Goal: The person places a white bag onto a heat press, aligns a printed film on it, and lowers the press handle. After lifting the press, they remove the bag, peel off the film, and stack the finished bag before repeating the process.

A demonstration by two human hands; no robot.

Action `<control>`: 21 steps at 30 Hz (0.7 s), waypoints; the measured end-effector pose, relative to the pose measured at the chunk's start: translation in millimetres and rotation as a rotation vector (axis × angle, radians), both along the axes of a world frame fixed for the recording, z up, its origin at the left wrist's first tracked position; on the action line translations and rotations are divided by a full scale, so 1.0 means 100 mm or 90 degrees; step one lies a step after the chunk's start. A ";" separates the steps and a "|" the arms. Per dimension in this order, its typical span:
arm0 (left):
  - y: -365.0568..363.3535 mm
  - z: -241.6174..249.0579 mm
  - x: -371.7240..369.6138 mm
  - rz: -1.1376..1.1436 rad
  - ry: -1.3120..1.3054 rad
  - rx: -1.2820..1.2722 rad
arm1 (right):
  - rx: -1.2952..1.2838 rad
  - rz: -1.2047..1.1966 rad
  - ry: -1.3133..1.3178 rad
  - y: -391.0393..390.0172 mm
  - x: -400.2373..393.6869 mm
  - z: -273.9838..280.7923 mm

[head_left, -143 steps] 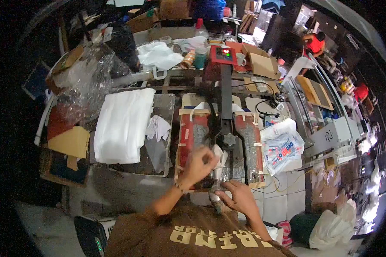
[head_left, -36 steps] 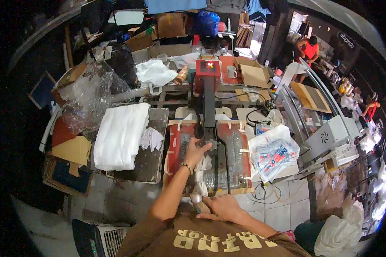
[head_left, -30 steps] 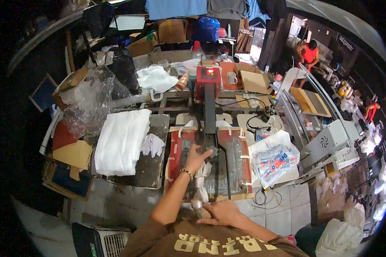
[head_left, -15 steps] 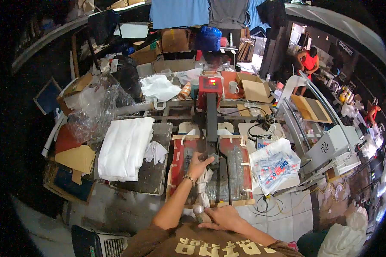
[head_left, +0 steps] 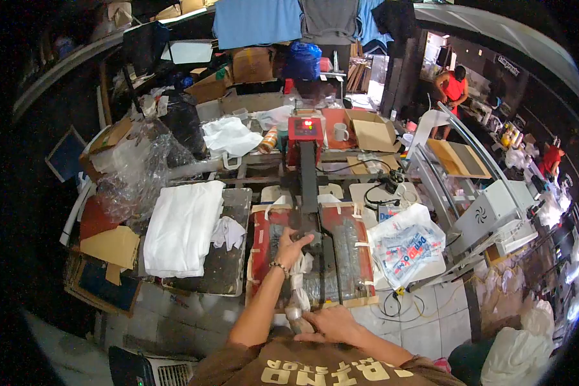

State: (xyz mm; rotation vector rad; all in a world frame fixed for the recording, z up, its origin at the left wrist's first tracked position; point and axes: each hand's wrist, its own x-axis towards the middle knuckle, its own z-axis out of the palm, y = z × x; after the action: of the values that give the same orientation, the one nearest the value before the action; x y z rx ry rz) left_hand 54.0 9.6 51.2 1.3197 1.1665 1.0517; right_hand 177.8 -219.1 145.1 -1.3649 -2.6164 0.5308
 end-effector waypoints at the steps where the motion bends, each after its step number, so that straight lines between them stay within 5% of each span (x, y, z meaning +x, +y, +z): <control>1: 0.02 -0.03 0.00 -0.009 0.003 -0.003 | 0.011 0.020 0.008 0.01 0.00 0.01; 4: 0.00 0.12 -0.02 0.005 0.108 0.010 | 0.001 0.024 0.019 0.01 0.00 0.13; 7: -0.07 0.80 -0.11 -0.076 0.287 0.025 | -0.012 0.013 0.071 -0.07 0.03 0.88; 15: -0.29 1.31 -0.35 -0.128 0.146 0.036 | 0.000 0.037 0.021 -0.03 0.20 1.86; 17: -0.37 1.26 -0.47 -0.041 0.038 0.189 | 0.190 0.080 0.162 0.03 0.29 2.10; 21: -0.60 1.52 -0.68 -0.035 -0.035 0.187 | 0.485 0.052 0.465 0.48 0.41 2.56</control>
State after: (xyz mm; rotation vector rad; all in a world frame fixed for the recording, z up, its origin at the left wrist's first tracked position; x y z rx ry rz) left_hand -13.7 -50.8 203.0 1.5303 0.9534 1.2454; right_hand 219.0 -170.8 400.8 -0.6481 -1.9346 -0.0069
